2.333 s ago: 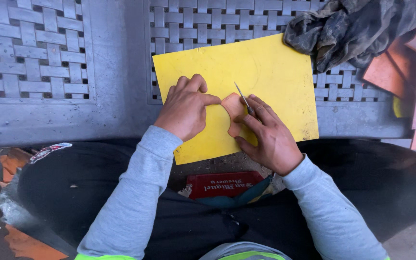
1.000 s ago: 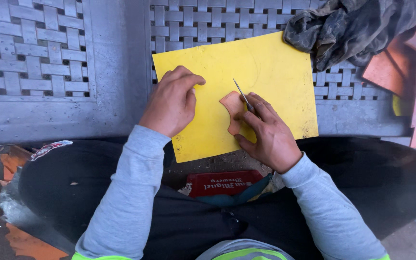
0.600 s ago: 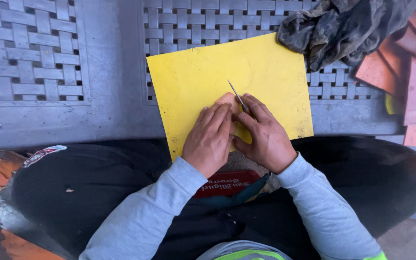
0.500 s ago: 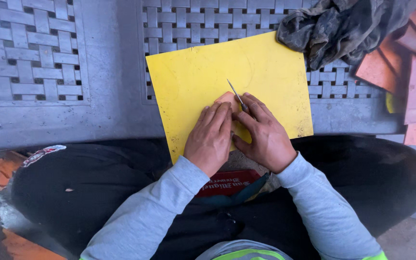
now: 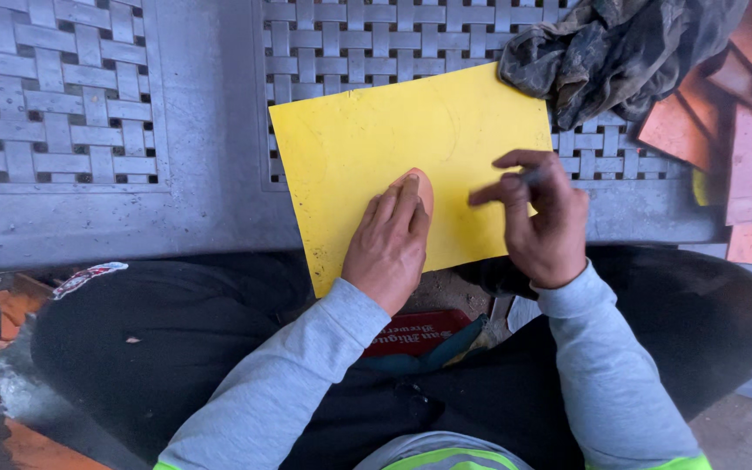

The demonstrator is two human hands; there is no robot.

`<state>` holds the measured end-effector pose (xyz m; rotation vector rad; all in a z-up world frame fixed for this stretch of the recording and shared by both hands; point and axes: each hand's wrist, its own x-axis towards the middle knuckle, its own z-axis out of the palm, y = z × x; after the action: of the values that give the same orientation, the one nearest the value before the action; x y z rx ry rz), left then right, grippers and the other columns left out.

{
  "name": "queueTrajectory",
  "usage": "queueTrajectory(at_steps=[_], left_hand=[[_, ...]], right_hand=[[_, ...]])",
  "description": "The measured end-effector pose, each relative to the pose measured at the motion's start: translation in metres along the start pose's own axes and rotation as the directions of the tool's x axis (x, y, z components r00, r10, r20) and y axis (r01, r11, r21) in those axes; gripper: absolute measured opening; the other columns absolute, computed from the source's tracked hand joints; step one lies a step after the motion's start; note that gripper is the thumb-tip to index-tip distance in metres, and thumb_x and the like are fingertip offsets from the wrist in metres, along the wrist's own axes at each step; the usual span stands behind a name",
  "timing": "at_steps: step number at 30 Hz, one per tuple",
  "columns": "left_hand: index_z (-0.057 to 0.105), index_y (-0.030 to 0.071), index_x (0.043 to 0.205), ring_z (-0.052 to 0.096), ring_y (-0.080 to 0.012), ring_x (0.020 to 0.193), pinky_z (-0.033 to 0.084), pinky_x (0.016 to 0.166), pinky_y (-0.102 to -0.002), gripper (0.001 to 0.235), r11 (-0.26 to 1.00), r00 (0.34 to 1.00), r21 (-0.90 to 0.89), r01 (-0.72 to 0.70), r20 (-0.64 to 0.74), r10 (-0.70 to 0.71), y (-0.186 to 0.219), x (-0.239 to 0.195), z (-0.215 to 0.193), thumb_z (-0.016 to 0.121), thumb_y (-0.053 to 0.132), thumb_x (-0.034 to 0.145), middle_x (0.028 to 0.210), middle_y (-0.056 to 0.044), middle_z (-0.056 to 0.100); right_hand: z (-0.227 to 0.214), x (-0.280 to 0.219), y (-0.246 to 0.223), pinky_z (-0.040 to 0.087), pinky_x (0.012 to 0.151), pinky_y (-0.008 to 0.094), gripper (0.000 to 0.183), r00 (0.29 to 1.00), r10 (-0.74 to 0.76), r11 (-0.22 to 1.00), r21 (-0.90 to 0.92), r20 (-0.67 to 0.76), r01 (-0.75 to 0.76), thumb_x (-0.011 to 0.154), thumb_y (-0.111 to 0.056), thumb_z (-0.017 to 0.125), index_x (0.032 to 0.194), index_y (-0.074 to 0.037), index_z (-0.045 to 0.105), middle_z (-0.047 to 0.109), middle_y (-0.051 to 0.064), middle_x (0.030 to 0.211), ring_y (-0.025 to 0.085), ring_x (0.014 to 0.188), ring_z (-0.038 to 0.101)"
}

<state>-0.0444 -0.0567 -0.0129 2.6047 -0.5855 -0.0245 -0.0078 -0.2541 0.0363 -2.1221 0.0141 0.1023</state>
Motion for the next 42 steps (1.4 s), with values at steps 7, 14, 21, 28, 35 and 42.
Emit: queueTrajectory(at_steps=[7,14,21,28,35,42], left_hand=[[0.061,-0.01,0.128,0.042,-0.0414,0.143,0.039,0.114,-0.058,0.049,0.999,0.998,0.018,0.035,0.055,-0.036,0.002,-0.002,0.001,0.066,0.003,0.081,0.151,-0.027,0.044],[0.058,-0.006,0.135,0.042,-0.0497,0.137,0.035,0.116,-0.057,0.057,0.995,0.996,-0.05,0.083,0.038,-0.081,-0.003,-0.007,-0.009,0.07,0.012,0.082,0.144,-0.034,0.043],[0.056,-0.003,0.138,0.042,-0.0493,0.137,0.037,0.114,-0.058,0.053,0.997,0.996,-0.032,0.074,0.042,-0.072,-0.005,-0.008,-0.011,0.067,0.016,0.09,0.146,-0.033,0.043],[0.054,-0.002,0.14,0.042,-0.0496,0.138,0.038,0.115,-0.058,0.051,0.994,0.993,-0.051,0.099,0.074,-0.095,-0.005,-0.006,-0.012,0.062,0.014,0.092,0.148,-0.032,0.041],[0.054,-0.002,0.141,0.041,-0.0495,0.139,0.038,0.114,-0.06,0.052,0.99,0.987,-0.059,0.124,0.111,-0.117,-0.005,-0.006,-0.01,0.062,0.013,0.091,0.149,-0.032,0.041],[0.053,-0.002,0.141,0.041,-0.0496,0.14,0.038,0.115,-0.06,0.053,0.991,0.991,-0.073,0.115,0.081,-0.109,-0.006,-0.006,-0.009,0.062,0.014,0.092,0.149,-0.032,0.041]], right_hand=[[0.013,0.001,0.008,0.059,0.095,0.038,0.013,0.949,-0.311,0.949,-0.027,0.048,0.313,0.104,0.002,0.061,0.116,-0.002,0.056,0.073,0.018,0.114,0.027,0.112,0.074],[0.032,-0.008,0.016,0.031,0.116,0.059,0.059,0.841,-0.387,0.86,-0.18,0.378,0.477,0.072,-0.021,0.088,0.112,-0.004,0.049,0.052,0.026,0.147,0.047,0.143,0.042],[0.038,-0.008,0.024,0.033,0.121,0.057,0.051,0.882,-0.337,0.898,-0.169,0.328,0.406,0.08,-0.021,0.086,0.112,-0.007,0.049,0.052,0.023,0.151,0.043,0.146,0.044],[0.04,-0.008,0.031,0.032,0.12,0.058,0.05,0.885,-0.323,0.903,-0.171,0.335,0.395,0.078,-0.019,0.086,0.109,-0.008,0.049,0.052,0.022,0.152,0.042,0.148,0.043],[0.041,-0.007,0.035,0.031,0.121,0.059,0.051,0.884,-0.311,0.905,-0.177,0.348,0.388,0.078,-0.018,0.087,0.109,-0.009,0.047,0.05,0.022,0.153,0.041,0.149,0.041],[0.042,-0.007,0.032,0.031,0.121,0.059,0.051,0.886,-0.313,0.904,-0.179,0.343,0.389,0.079,-0.017,0.086,0.11,-0.009,0.047,0.051,0.022,0.153,0.041,0.15,0.041]])
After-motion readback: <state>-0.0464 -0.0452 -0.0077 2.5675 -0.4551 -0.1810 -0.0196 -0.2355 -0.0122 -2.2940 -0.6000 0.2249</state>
